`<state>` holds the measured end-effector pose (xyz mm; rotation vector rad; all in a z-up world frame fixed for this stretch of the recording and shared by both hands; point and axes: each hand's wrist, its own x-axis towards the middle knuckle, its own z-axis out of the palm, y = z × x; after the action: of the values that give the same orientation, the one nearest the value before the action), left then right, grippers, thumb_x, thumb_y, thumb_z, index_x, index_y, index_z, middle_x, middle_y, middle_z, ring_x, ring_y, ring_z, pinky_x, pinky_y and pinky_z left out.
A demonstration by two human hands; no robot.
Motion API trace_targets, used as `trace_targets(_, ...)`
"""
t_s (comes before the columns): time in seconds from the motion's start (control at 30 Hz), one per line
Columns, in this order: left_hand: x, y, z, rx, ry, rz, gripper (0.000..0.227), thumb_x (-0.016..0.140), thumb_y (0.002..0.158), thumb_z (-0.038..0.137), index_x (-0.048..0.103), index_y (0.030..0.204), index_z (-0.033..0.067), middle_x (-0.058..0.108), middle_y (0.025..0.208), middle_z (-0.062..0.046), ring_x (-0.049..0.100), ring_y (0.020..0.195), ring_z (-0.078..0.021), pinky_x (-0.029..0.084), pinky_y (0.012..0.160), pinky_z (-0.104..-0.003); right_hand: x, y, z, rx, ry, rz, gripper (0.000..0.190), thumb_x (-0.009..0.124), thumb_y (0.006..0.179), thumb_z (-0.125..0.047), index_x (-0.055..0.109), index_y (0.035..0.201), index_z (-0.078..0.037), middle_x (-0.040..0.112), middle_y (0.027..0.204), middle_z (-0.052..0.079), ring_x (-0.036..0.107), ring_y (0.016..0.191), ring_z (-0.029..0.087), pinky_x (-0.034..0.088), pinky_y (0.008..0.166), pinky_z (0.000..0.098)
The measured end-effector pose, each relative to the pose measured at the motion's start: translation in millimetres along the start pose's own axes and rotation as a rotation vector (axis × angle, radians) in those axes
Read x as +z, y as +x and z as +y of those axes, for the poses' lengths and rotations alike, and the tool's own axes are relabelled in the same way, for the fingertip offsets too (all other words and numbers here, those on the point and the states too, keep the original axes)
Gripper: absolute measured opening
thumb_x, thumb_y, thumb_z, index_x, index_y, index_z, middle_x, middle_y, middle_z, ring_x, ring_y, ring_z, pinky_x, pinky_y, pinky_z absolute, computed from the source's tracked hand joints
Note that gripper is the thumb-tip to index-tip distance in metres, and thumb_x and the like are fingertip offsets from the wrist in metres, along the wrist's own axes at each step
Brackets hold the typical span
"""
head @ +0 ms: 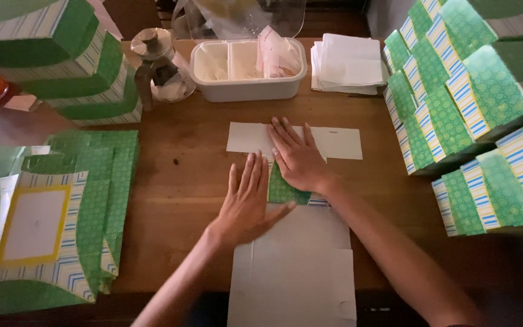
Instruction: The person folds and assembles flat-packed cardboard boxes with green and blue patterned paper. They fold flaps, tuck tabs, and press edges to form the box shape. Completed boxes are stacked on the right side of the table.
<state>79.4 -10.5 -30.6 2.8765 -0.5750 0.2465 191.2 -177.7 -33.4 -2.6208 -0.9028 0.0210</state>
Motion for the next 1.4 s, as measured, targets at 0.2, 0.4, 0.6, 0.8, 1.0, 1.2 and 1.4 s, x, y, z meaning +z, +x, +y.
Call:
trace_targets(0.2, -18, 38, -15, -0.018, -0.071, -0.135, 0.132, 0.041, 0.078, 0.096, 0.018, 0.162, -0.0026, 0.014, 0.17, -0.022, 0.01, 0.159, -0.0358, 0.005, 0.127, -0.058, -1, 2, 1, 0.02, -0.016, -0.029, 0.056, 0.025, 0.113, -0.025, 0.017, 0.166, -0.01, 0.01, 0.174, 0.011, 0.006, 0.159, 0.033, -0.004, 0.122, 0.0672)
trace_targets(0.4, 1, 31, -13, -0.007, 0.02, 0.059, 0.131, 0.046, 0.077, 0.096, 0.028, 0.159, -0.0043, 0.024, 0.167, -0.024, 0.02, 0.157, -0.0368, 0.011, 0.126, -0.058, 9, 3, 9, 0.016, -0.057, 0.016, 0.057, 0.029, 0.112, -0.027, 0.019, 0.167, -0.013, 0.011, 0.174, 0.01, 0.009, 0.159, 0.032, 0.001, 0.122, 0.0666)
trace_targets(0.6, -21, -18, 7, 0.018, -0.003, 0.01, 0.13, 0.051, 0.078, 0.093, 0.028, 0.157, -0.008, 0.022, 0.167, -0.027, 0.019, 0.157, -0.0387, 0.012, 0.125, -0.059, 0, 2, 2, 0.029, 0.023, -0.024, 0.056, 0.022, 0.113, -0.029, 0.018, 0.167, -0.015, 0.009, 0.174, 0.008, 0.006, 0.16, 0.032, -0.002, 0.123, 0.0662)
trace_targets(0.8, -39, -73, 26, 0.08, 0.106, 0.084, 0.134, 0.056, 0.086, 0.093, 0.012, 0.161, -0.0091, 0.01, 0.171, -0.025, 0.006, 0.161, -0.0346, 0.003, 0.129, -0.051, -3, 3, -3, 0.011, -0.017, 0.006, 0.059, 0.023, 0.109, -0.028, 0.016, 0.164, -0.007, 0.016, 0.172, 0.01, 0.008, 0.159, 0.027, 0.0, 0.125, 0.0569)
trace_targets(1.0, -51, -97, 36, 0.059, 0.624, 0.073, 0.156, 0.032, 0.081, 0.128, 0.007, 0.162, -0.0021, 0.007, 0.173, -0.019, 0.004, 0.162, -0.0305, 0.004, 0.132, -0.047, -5, 1, -5, 0.005, -0.03, 0.015, 0.058, 0.025, 0.109, -0.026, 0.018, 0.164, -0.007, 0.016, 0.172, 0.01, 0.009, 0.159, 0.026, 0.001, 0.125, 0.0571)
trace_targets(1.2, -39, -86, 30, 0.063, 0.355, 0.127, 0.138, 0.044, 0.084, 0.106, 0.014, 0.161, -0.0048, 0.009, 0.172, -0.022, 0.007, 0.162, -0.0301, 0.005, 0.131, -0.047, -5, 2, -3, -0.009, -0.026, 0.008, 0.059, 0.025, 0.109, -0.027, 0.018, 0.163, -0.007, 0.017, 0.172, 0.012, 0.008, 0.159, 0.028, -0.001, 0.124, 0.0589)
trace_targets(1.4, -31, -50, 14, 0.081, -0.054, 0.034, 0.12, 0.051, 0.094, 0.081, 0.008, 0.161, -0.0089, 0.003, 0.171, -0.025, -0.001, 0.16, -0.0346, -0.003, 0.126, -0.052, -6, 2, -4, 0.02, -0.005, -0.013, 0.059, 0.023, 0.109, -0.028, 0.018, 0.164, -0.009, 0.015, 0.172, 0.009, 0.007, 0.159, 0.025, -0.004, 0.125, 0.0557)
